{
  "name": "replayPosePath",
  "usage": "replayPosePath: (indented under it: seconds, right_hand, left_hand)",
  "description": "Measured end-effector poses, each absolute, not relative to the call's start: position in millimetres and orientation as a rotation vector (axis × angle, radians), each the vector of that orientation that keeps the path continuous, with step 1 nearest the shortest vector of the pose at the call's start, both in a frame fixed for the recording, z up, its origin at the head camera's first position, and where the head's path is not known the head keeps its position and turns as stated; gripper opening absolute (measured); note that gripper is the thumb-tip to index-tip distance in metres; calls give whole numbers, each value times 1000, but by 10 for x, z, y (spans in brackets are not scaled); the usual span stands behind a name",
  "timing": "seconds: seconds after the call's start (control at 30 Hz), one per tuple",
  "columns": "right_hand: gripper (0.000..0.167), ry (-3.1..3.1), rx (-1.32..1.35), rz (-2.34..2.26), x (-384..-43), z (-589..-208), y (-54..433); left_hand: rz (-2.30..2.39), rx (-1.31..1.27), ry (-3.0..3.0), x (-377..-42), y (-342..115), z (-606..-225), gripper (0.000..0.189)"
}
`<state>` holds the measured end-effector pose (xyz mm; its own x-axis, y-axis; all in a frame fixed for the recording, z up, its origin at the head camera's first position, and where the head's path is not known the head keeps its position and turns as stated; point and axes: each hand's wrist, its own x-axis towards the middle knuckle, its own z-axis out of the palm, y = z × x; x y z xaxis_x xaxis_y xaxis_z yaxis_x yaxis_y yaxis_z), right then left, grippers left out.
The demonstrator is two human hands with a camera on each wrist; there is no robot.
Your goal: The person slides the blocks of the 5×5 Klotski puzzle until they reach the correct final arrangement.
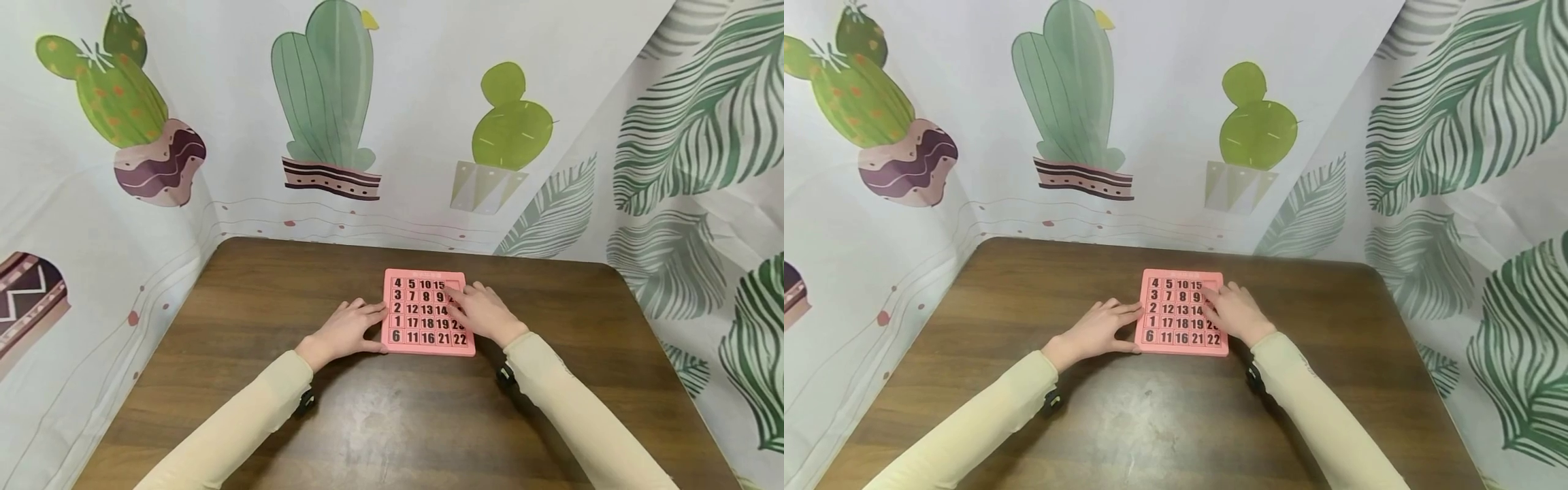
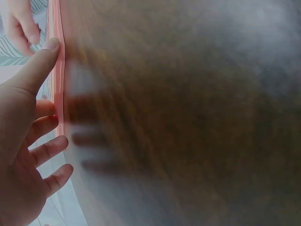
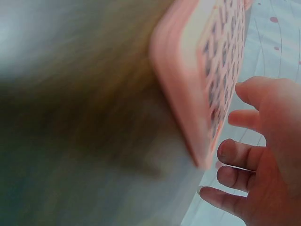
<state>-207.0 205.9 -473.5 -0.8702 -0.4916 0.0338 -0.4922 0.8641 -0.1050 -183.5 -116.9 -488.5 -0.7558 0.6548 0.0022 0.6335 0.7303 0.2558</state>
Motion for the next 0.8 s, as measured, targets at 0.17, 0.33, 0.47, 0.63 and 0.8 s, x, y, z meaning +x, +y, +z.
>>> replayPosePath:
  seconds: [0.17,0.33,0.47,0.63,0.8]
  right_hand:
    - [50,-3069,820,195,-2183,-4734,1843]
    - [50,-3078,845,138,-2242,-4751,1719]
    - [50,-3073,826,137,-2231,-4752,1733]
    - [49,-3049,820,143,-2209,-4757,1810]
    - [48,-3021,814,145,-2185,-4773,1907]
  left_hand:
    - [361,1053,2833,-1832,-1171,-4885,88]
    - [376,1054,2834,-1830,-1172,-4881,88]
    - [378,1043,2831,-1831,-1169,-4888,87]
    - [362,1040,2832,-1839,-1173,-4891,88]
    - [357,1049,2834,-1846,-1175,-4901,87]
